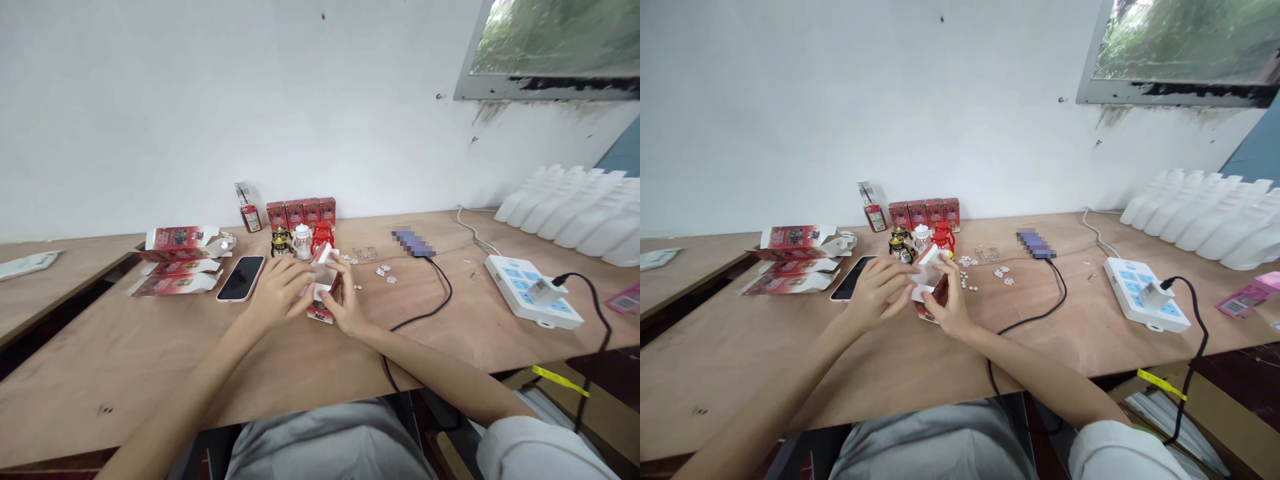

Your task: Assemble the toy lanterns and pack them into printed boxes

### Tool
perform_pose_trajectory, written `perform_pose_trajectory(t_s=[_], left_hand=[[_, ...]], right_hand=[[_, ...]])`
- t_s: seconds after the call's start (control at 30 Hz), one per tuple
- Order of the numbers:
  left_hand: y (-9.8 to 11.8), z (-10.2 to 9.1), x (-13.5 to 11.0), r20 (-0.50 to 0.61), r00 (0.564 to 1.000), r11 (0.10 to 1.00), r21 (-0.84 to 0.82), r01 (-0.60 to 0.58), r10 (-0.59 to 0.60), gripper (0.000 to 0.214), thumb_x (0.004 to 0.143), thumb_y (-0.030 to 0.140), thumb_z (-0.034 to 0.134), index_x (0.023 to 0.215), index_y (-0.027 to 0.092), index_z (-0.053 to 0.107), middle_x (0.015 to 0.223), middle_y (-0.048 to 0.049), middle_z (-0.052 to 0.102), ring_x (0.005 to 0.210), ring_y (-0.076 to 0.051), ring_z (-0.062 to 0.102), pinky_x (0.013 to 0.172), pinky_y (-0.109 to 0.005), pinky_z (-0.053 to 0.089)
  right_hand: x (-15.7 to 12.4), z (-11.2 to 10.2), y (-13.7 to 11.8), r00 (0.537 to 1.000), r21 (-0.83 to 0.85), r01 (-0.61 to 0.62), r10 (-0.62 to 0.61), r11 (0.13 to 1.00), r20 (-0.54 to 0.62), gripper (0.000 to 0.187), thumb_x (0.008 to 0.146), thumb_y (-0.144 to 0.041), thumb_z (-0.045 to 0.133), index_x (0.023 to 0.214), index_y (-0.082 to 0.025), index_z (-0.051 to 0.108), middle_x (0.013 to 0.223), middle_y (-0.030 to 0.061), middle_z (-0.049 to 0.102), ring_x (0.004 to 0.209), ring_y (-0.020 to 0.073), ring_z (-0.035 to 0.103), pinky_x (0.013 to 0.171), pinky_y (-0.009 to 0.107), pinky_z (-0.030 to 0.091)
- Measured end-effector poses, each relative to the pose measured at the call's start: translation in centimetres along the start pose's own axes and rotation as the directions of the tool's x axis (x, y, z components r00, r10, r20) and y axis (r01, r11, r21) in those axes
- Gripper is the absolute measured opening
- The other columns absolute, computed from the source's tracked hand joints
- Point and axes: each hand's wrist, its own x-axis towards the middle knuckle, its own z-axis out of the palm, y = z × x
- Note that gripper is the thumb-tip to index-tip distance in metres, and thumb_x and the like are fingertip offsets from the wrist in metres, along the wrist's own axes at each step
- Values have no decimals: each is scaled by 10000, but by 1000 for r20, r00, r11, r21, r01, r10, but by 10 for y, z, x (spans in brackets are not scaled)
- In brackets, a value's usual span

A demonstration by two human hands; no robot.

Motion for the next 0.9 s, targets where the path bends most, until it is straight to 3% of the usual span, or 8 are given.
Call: perform_pose_trajectory(t_s=[0.13, 0.3, 0.37, 0.47, 0.6, 0.7, 0.8, 0.9], left_hand=[[4, -5, 49, 197, 975, 970, 238, 53, -102, 203, 825, 167, 448, 761, 177, 640, 750, -81, 683, 887, -266, 575, 841, -442, 408], [-3, 2, 53, 94, 909, 869, 348, 352, -406, 231, 769, 76, 413, 735, 152, 629, 683, -139, 652, 854, -320, 568, 912, -589, 289], [-7, 4, 36, 141, 826, 800, 383, 463, -546, 224, 782, 103, 398, 743, 142, 616, 664, -141, 645, 806, -328, 587, 896, -652, 244], [-15, 3, 3, 398, 616, 725, 234, 648, -680, 269, 853, 244, 352, 816, 166, 607, 740, -113, 670, 807, -312, 614, 824, -614, 338], [-36, 2, -24, 647, 503, 503, -207, 839, -573, 324, 843, 403, 379, 962, 201, 602, 786, -43, 667, 742, -208, 613, 698, -353, 465], [-59, 1, -22, 586, 396, 388, -148, 910, -707, 307, 800, 349, 429, 953, 149, 605, 666, -37, 635, 657, -193, 591, 630, -301, 451], [-69, -4, 2, 339, 474, 529, 89, 844, -812, 251, 790, 261, 437, 953, 162, 599, 700, -45, 651, 741, -228, 609, 733, -372, 437], [-56, -5, 40, 296, 740, 794, 307, 525, -604, 223, 785, 175, 454, 946, 204, 605, 776, -48, 672, 875, -265, 609, 899, -514, 332]], right_hand=[[2, -1, 5, 998, -39, -60, 60, 997, 14, 447, 802, -333, 570, 1212, -237, 420, 1411, 120, 327, 1336, 255, 307, 1042, 455, 347], [5, -2, 6, 999, -31, -42, 43, 999, 29, 461, 787, -319, 576, 1210, -230, 418, 1309, 118, 435, 1263, 244, 400, 1031, 448, 366], [4, -1, 3, 999, -31, 13, -11, 999, 53, 481, 762, -319, 595, 1199, -218, 422, 1254, 119, 469, 1227, 243, 430, 1033, 442, 365], [3, 2, 0, 996, -24, 48, -46, 999, 70, 487, 745, -332, 593, 1186, -209, 426, 1213, 117, 490, 1183, 245, 463, 1010, 436, 386], [3, 2, 2, 996, 7, 36, -37, 999, 83, 507, 736, -339, 596, 1188, -200, 414, 1191, 119, 503, 1142, 244, 492, 971, 427, 419], [3, 2, 4, 997, 4, 14, -14, 1000, 75, 522, 735, -339, 599, 1199, -201, 404, 1195, 120, 502, 1136, 243, 498, 966, 421, 424], [2, 2, 5, 998, -9, 13, -13, 1000, 69, 522, 737, -340, 595, 1203, -203, 400, 1201, 121, 502, 1140, 243, 496, 970, 421, 421], [3, 2, 5, 997, -16, 39, -38, 999, 65, 519, 740, -336, 591, 1203, -202, 400, 1218, 126, 493, 1168, 246, 476, 987, 426, 405]])
